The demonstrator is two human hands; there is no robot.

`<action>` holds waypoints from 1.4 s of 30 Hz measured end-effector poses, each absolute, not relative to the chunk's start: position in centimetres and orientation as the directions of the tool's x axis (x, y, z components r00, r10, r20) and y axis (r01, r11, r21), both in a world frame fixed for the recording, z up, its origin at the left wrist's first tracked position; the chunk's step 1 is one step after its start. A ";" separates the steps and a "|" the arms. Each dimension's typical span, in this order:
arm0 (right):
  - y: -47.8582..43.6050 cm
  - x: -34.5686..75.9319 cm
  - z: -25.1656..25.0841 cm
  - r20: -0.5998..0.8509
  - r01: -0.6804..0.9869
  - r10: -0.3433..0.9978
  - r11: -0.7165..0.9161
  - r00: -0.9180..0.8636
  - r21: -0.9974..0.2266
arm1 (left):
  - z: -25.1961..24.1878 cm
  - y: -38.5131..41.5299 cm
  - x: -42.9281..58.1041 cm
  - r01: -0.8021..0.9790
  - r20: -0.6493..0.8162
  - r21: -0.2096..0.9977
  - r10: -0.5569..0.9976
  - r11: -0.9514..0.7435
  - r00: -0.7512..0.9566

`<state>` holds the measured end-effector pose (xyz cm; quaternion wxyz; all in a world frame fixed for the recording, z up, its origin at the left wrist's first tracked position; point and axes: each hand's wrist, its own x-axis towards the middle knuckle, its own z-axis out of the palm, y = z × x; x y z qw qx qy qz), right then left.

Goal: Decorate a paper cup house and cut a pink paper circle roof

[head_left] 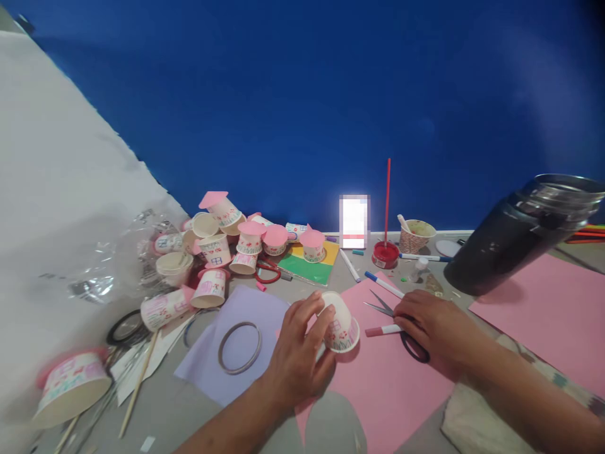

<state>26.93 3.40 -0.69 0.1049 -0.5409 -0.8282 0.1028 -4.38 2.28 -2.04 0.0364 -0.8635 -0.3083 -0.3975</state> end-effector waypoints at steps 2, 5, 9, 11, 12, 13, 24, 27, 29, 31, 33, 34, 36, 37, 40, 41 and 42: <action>3.4 26.7 -0.3 0.057 0.874 0.921 0.384 -0.385 -0.297 | -2.1 2.4 -4.5 0.567 0.700 0.225 0.536 -0.793 0.472; 3.3 26.7 0.1 0.071 0.865 0.930 0.363 -0.362 -0.347 | -2.2 2.6 -4.6 0.594 0.687 0.268 0.582 -0.759 0.435; 3.5 27.2 0.5 0.156 0.875 0.949 0.314 -0.275 -0.368 | -2.0 2.7 -4.6 0.588 0.704 0.243 0.557 -0.771 0.440; 3.7 27.7 0.7 0.183 0.896 0.952 0.293 -0.244 -0.332 | -2.0 2.8 -4.5 0.592 0.708 0.233 0.552 -0.771 0.441; 3.7 28.0 0.8 0.183 0.905 0.953 0.288 -0.240 -0.313 | -2.0 2.8 -4.4 0.601 0.705 0.226 0.555 -0.766 0.441; 3.8 28.3 1.0 0.170 0.909 0.953 0.291 -0.249 -0.297 | -2.0 2.9 -4.4 0.612 0.703 0.216 0.556 -0.761 0.444; 4.2 31.3 3.3 -0.128 0.976 0.987 0.068 -0.095 -0.206 | -1.5 3.8 -4.5 0.613 0.714 0.146 0.512 -0.777 0.478; 3.9 31.6 3.7 -0.148 0.986 0.988 0.029 -0.053 -0.163 | -1.5 3.9 -4.6 0.610 0.705 0.162 0.524 -0.775 0.478; 3.9 31.0 3.8 -0.114 0.990 0.993 0.001 -0.018 -0.144 | -1.6 3.9 -4.5 0.609 0.711 0.158 0.518 -0.777 0.476; 4.1 30.0 3.5 -0.066 0.989 0.998 -0.017 0.007 -0.150 | -1.7 3.9 -4.4 0.613 0.715 0.147 0.511 -0.776 0.477; 4.3 28.8 2.9 -0.022 0.985 1.000 -0.015 0.011 -0.173 | -1.9 4.0 -4.2 0.613 0.715 0.123 0.498 -0.781 0.491; 4.4 28.2 2.5 -0.008 0.983 1.000 -0.003 0.002 -0.185 | -2.1 4.1 -4.1 0.613 0.715 0.104 0.487 -0.783 0.502; 4.6 27.3 1.6 0.007 0.979 1.000 0.018 -0.017 -0.205 | -2.4 4.4 -3.7 0.616 0.716 0.064 0.466 -0.785 0.520; 4.7 27.0 1.2 0.010 0.977 1.000 0.025 -0.023 -0.212 | -2.6 4.5 -3.6 0.619 0.715 0.044 0.457 -0.784 0.529; 5.0 26.6 0.6 0.022 0.971 0.999 0.028 -0.023 -0.236 | -3.2 4.7 -3.1 0.638 0.687 0.022 0.475 -0.770 0.550; 5.0 26.7 0.6 0.033 0.968 0.999 0.029 -0.021 -0.248 | -3.3 4.7 -3.0 0.642 0.672 0.024 0.488 -0.766 0.557; 5.0 26.8 0.7 0.050 0.965 0.999 0.032 -0.020 -0.262 | -3.4 4.7 -3.0 0.645 0.656 0.028 0.501 -0.764 0.564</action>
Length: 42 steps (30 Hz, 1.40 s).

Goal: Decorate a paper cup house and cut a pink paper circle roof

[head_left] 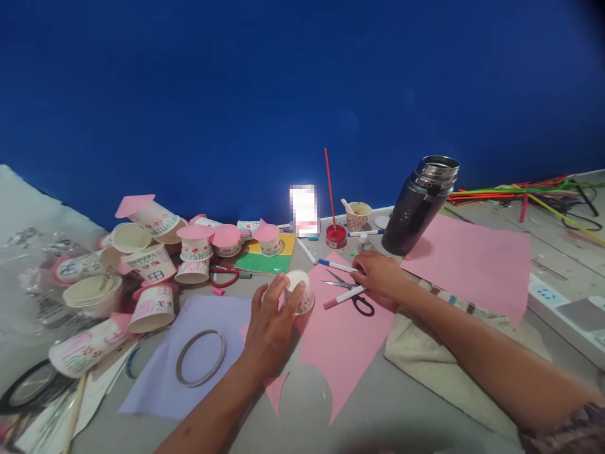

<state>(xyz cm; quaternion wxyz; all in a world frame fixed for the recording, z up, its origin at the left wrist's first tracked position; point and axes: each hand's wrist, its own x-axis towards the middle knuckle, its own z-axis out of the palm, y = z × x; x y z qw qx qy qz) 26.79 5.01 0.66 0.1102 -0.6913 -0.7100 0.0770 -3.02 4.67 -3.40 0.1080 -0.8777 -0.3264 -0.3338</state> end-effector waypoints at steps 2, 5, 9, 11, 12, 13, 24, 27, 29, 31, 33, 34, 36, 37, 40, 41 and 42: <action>4.9 27.1 1.1 0.096 0.953 0.995 0.047 -0.019 -0.298 | -3.3 4.4 -3.1 0.640 0.629 0.039 0.517 -0.767 0.581; 4.2 27.3 2.1 0.159 0.925 0.987 0.088 -0.030 -0.370 | -2.2 3.6 -3.4 0.622 0.635 0.083 0.522 -0.779 0.569; 2.2 26.3 3.3 0.266 0.823 0.945 0.301 -0.190 -0.482 | 1.1 2.2 -3.6 0.627 0.721 0.143 0.515 -0.766 0.465; 1.1 25.4 3.7 0.372 0.716 0.866 0.489 -0.333 -0.498 | 2.9 1.3 -3.4 0.607 0.714 0.124 0.496 -0.785 0.495; 0.5 25.0 3.8 0.423 0.663 0.822 0.561 -0.381 -0.495 | 3.6 0.9 -3.3 0.592 0.688 0.100 0.486 -0.800 0.539; 0.0 24.6 3.9 0.457 0.621 0.792 0.605 -0.405 -0.498 | 4.3 0.5 -3.2 0.580 0.664 0.079 0.477 -0.811 0.576; -3.9 21.3 2.5 0.127 0.002 0.849 0.149 -0.513 -0.989 | 3.3 -3.7 -1.2 0.531 0.266 0.481 0.693 -0.698 0.671; -3.6 21.5 3.6 0.087 0.023 0.895 0.108 -0.437 -0.994 | 3.4 -3.8 -3.2 0.592 0.176 0.519 0.755 -0.616 0.632; -2.4 22.8 4.8 0.094 -0.062 0.988 0.087 -0.120 -0.994 | 3.6 -3.4 -5.3 0.667 0.198 0.521 0.836 -0.532 0.512; -0.9 24.4 5.5 0.086 -0.187 0.984 0.115 0.154 -0.976 | 3.4 -2.6 -7.3 0.754 0.205 0.513 0.911 -0.411 0.358; 0.3 25.4 5.3 0.039 -0.252 0.980 0.089 0.197 -0.964 | 2.7 -1.5 -8.3 0.791 0.192 0.475 0.922 -0.386 0.335; 0.7 25.5 4.8 0.031 -0.279 0.982 0.083 0.187 -0.957 | 2.3 -1.0 -8.3 0.796 0.197 0.436 0.908 -0.420 0.370; 1.0 25.1 3.5 0.035 -0.261 0.997 0.051 0.067 -0.964 | 1.5 -0.1 -7.8 0.802 0.285 0.302 0.852 -0.515 0.439; 1.0 24.8 2.8 0.051 -0.258 0.998 0.056 0.028 -0.964 | 1.2 0.2 -7.3 0.799 0.359 0.235 0.814 -0.553 0.457; 1.0 24.2 1.3 0.092 -0.258 0.996 0.087 -0.005 -0.962 | 0.8 0.5 -5.3 0.733 0.532 0.112 0.664 -0.671 0.526; 1.0 24.1 1.1 0.094 -0.260 0.996 0.091 0.002 -0.961 | 0.7 0.5 -4.6 0.694 0.534 0.092 0.624 -0.714 0.571; 1.1 24.1 0.9 0.088 -0.263 0.996 0.087 0.005 -0.961 | 0.6 0.4 -4.0 0.654 0.507 0.078 0.595 -0.752 0.624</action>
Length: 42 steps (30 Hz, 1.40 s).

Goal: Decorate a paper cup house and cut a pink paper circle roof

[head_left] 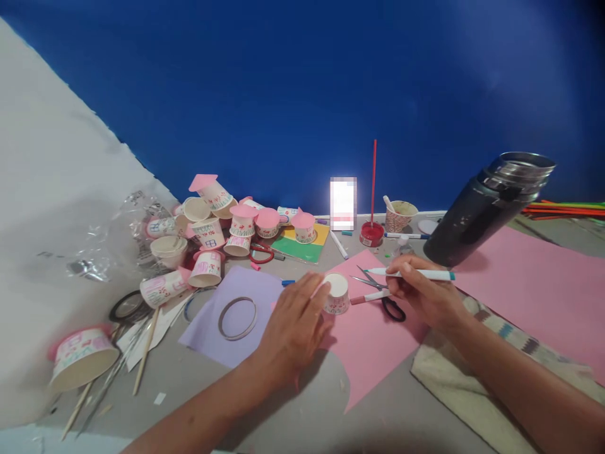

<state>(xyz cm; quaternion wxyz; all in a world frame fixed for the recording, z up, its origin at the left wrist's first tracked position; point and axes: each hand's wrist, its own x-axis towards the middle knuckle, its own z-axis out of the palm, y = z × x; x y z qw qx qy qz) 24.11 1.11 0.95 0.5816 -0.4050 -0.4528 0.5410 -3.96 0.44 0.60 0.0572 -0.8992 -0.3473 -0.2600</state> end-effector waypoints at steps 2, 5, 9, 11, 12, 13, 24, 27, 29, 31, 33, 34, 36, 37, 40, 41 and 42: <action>1.2 24.1 1.0 0.063 -0.277 0.998 0.062 0.009 -0.959 | 0.3 0.7 -2.8 0.610 0.404 0.076 0.583 -0.789 0.705; 1.2 23.9 1.1 0.036 -0.306 0.999 0.037 0.009 -0.951 | -0.3 2.2 -1.5 0.639 0.322 0.107 0.635 -0.762 0.703; 1.3 23.5 0.5 0.017 -0.325 1.000 0.024 0.022 -0.945 | -1.0 4.8 -1.1 0.675 0.385 0.171 0.679 -0.718 0.625; 1.6 23.5 -0.1 0.020 -0.294 0.996 0.043 0.081 -0.955 | -1.0 5.6 -1.4 0.686 0.430 0.224 0.702 -0.692 0.567; 1.8 23.6 -0.4 0.032 -0.257 0.993 0.060 0.113 -0.965 | -0.9 5.8 -1.6 0.689 0.442 0.264 0.720 -0.674 0.535; 2.1 23.8 -0.6 0.047 -0.215 0.989 0.077 0.140 -0.974 | -0.7 6.0 -1.9 0.685 0.448 0.314 0.739 -0.657 0.503; 2.2 25.0 -1.9 0.103 0.007 0.982 0.103 0.159 -0.995 | -0.9 5.6 -2.8 0.467 0.517 0.641 0.792 -0.609 0.324; 2.1 25.2 -1.7 0.140 0.109 0.981 0.125 0.134 -0.986 | -1.0 5.3 -2.5 0.423 0.511 0.682 0.803 -0.596 0.307; 2.1 25.4 -1.5 0.142 0.147 0.979 0.121 0.145 -0.982 | -0.8 5.3 -2.5 0.410 0.498 0.704 0.815 -0.580 0.297; 2.1 25.4 -1.4 0.139 0.159 0.977 0.113 0.159 -0.981 | -0.7 5.2 -2.7 0.405 0.482 0.718 0.824 -0.566 0.298; 2.1 25.5 -1.3 0.139 0.168 0.975 0.110 0.171 -0.980 | -0.5 5.3 -2.9 0.396 0.477 0.714 0.815 -0.578 0.329; 2.1 25.5 -1.3 0.138 0.172 0.974 0.107 0.179 -0.979 | -0.5 5.3 -3.1 0.392 0.481 0.705 0.804 -0.592 0.350; 2.0 25.5 -1.2 0.135 0.177 0.972 0.100 0.194 -0.979 | -0.5 5.3 -3.3 0.396 0.475 0.693 0.795 -0.602 0.377; 1.9 25.5 -1.1 0.135 0.180 0.971 0.099 0.199 -0.979 | -0.4 5.4 -3.3 0.406 0.460 0.697 0.803 -0.590 0.378; 1.5 25.1 -0.8 0.152 0.209 0.969 0.110 0.195 -0.972 | -0.5 5.3 -3.3 0.435 0.406 0.726 0.843 -0.532 0.353; 1.3 24.9 -0.7 0.162 0.225 0.968 0.117 0.191 -0.967 | -0.5 5.3 -3.2 0.442 0.398 0.729 0.849 -0.523 0.348; 1.2 24.7 -0.6 0.173 0.242 0.967 0.126 0.186 -0.962 | -0.5 5.2 -3.1 0.449 0.398 0.723 0.848 -0.524 0.349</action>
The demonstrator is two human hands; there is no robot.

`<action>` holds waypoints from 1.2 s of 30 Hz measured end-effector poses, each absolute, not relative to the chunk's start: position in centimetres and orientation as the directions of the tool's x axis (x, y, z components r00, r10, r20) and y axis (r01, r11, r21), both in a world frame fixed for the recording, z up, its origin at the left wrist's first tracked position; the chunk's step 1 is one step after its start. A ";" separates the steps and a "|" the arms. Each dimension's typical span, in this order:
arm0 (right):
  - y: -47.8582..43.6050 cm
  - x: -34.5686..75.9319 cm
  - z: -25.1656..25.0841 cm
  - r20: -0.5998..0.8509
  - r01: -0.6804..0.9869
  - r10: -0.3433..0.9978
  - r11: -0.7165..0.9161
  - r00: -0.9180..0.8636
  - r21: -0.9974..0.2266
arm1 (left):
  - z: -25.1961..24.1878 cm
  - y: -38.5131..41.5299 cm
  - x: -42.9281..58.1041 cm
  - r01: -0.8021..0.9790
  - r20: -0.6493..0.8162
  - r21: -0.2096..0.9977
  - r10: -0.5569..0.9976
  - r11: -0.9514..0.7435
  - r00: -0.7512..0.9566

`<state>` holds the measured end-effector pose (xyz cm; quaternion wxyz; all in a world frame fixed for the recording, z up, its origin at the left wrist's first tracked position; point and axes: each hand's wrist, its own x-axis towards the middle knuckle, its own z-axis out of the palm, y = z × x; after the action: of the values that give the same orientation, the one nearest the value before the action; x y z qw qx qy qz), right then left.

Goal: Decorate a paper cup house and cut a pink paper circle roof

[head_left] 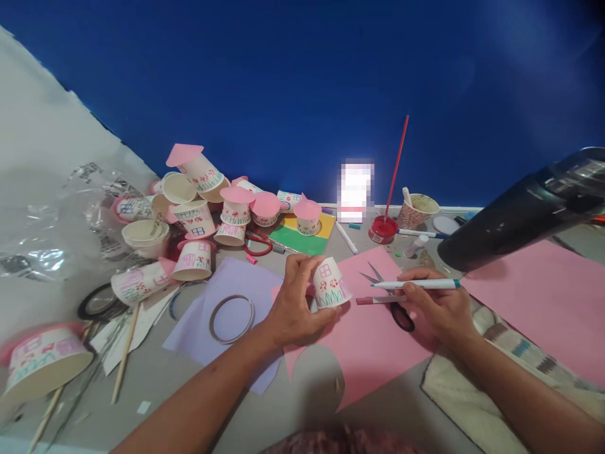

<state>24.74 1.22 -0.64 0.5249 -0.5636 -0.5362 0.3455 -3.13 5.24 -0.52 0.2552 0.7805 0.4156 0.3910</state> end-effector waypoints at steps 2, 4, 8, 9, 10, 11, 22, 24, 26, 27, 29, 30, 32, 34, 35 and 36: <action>1.1 24.5 -0.8 0.186 0.248 0.965 0.138 0.186 -0.959 | -0.7 5.2 -3.0 0.465 0.408 0.696 0.834 -0.547 0.371; 1.3 24.5 -1.1 0.179 0.213 0.965 0.137 0.192 -0.967 | -0.9 5.1 -2.9 0.481 0.428 0.651 0.807 -0.587 0.407; 2.7 24.9 0.0 0.166 0.123 0.949 0.137 0.269 -0.983 | -1.4 5.2 -3.0 0.511 0.462 0.561 0.759 -0.651 0.459; 3.1 24.9 1.0 0.172 0.106 0.940 0.147 0.293 -0.983 | -1.5 5.2 -3.0 0.520 0.463 0.548 0.755 -0.656 0.464; 3.4 24.9 2.2 0.187 0.080 0.930 0.170 0.317 -0.982 | -1.6 5.2 -3.0 0.527 0.462 0.539 0.753 -0.658 0.468; 3.6 24.8 3.5 0.195 0.044 0.929 0.191 0.313 -0.981 | -1.7 5.2 -3.0 0.530 0.461 0.534 0.752 -0.659 0.470; 0.6 19.0 3.5 0.391 0.258 0.913 0.353 0.114 -0.899 | -1.7 5.7 -3.1 0.447 0.393 0.653 0.778 -0.611 0.489; 0.8 19.0 2.6 0.388 0.319 0.917 0.342 0.092 -0.884 | -1.7 5.9 -3.2 0.437 0.396 0.663 0.780 -0.608 0.485; 1.2 19.2 2.3 0.377 0.320 0.918 0.323 0.121 -0.891 | -1.7 6.2 -3.3 0.444 0.389 0.670 0.790 -0.595 0.474; 1.4 19.4 2.3 0.371 0.306 0.919 0.317 0.136 -0.898 | -1.8 6.3 -3.3 0.448 0.380 0.674 0.796 -0.587 0.471; 1.6 19.6 2.3 0.374 0.299 0.917 0.322 0.137 -0.898 | -1.8 6.4 -3.4 0.447 0.372 0.680 0.798 -0.582 0.474; 1.7 19.6 2.3 0.387 0.308 0.913 0.335 0.128 -0.891 | -1.8 6.5 -3.5 0.444 0.374 0.677 0.794 -0.587 0.479; 1.7 19.6 2.2 0.416 0.326 0.902 0.361 0.115 -0.874 | -1.9 6.5 -3.7 0.448 0.390 0.663 0.787 -0.600 0.478; 1.7 19.4 2.0 0.436 0.319 0.893 0.384 0.111 -0.867 | -1.8 6.5 -3.9 0.470 0.406 0.643 0.790 -0.604 0.460; 1.6 19.3 1.9 0.441 0.309 0.891 0.392 0.109 -0.867 | -1.8 6.5 -4.0 0.477 0.416 0.635 0.789 -0.608 0.452; 1.6 19.3 1.8 0.447 0.306 0.888 0.399 0.104 -0.864 | -1.8 6.5 -4.0 0.475 0.429 0.628 0.784 -0.616 0.449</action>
<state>19.29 1.59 1.84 0.5642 -0.4835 -0.6174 0.2582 -4.04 6.45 -1.78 0.2142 0.8237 0.3821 0.3601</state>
